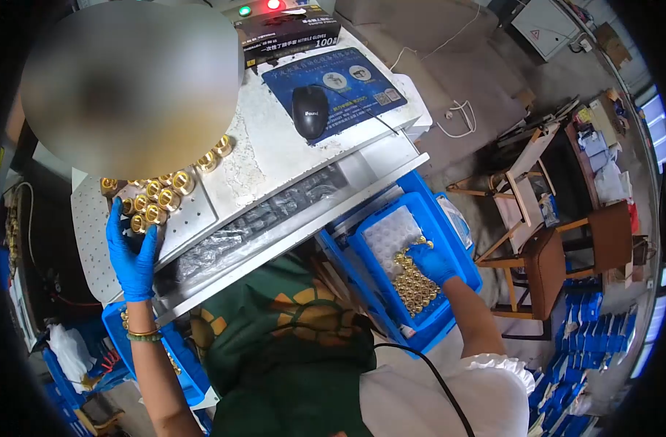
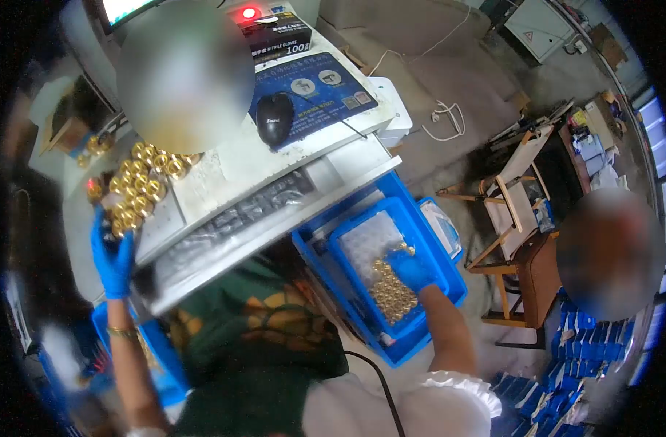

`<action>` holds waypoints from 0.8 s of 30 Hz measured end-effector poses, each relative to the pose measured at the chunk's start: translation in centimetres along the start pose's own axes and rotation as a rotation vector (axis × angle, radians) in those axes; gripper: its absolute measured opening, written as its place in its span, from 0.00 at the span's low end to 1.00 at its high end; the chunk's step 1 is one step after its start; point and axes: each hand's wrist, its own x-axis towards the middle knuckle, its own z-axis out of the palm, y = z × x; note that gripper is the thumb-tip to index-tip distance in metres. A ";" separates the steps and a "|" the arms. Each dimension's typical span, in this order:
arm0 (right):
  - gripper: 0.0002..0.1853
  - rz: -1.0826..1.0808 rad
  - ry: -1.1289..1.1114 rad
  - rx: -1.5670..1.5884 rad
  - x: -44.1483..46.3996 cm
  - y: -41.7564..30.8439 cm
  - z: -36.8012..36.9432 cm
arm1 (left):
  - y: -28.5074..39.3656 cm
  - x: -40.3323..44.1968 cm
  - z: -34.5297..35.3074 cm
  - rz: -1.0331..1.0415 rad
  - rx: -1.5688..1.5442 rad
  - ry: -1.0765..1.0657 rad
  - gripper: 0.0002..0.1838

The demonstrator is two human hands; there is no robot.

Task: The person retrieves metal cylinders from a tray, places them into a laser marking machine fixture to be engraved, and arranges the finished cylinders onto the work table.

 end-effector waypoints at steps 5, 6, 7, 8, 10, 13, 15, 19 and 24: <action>0.16 0.055 -0.272 -0.052 1.6 2.5 3.7 | -0.7 -0.3 0.3 -0.047 -0.032 -0.025 0.41; 0.17 0.024 -0.226 -0.047 1.8 0.9 3.1 | -0.5 -0.1 -0.3 -0.051 -0.044 -0.024 0.41; 0.17 -0.020 -0.182 -0.038 1.4 0.4 3.6 | 0.2 0.0 -0.8 0.002 0.074 -0.017 0.41; 0.17 -0.164 -0.193 -0.082 1.4 0.9 3.8 | 1.1 0.2 -1.1 0.048 0.198 -0.010 0.41; 0.15 0.339 -0.082 0.420 1.5 -0.4 5.0 | 2.4 0.4 -1.6 -0.062 0.113 -0.032 0.42; 0.15 -0.215 -0.060 0.101 2.7 3.7 5.3 | 1.7 0.3 -0.8 -0.020 0.101 -0.024 0.45; 0.15 -0.216 -0.197 -0.144 2.4 2.4 3.0 | 2.3 0.4 -1.1 -0.024 0.120 -0.047 0.45; 0.15 -0.280 -0.292 0.113 2.4 -14.0 -8.6 | 2.5 0.7 -1.0 -0.010 0.134 -0.047 0.45; 0.18 -0.215 -0.184 0.461 9.0 -33.1 -17.1 | 2.8 0.8 -1.1 0.004 0.124 -0.039 0.45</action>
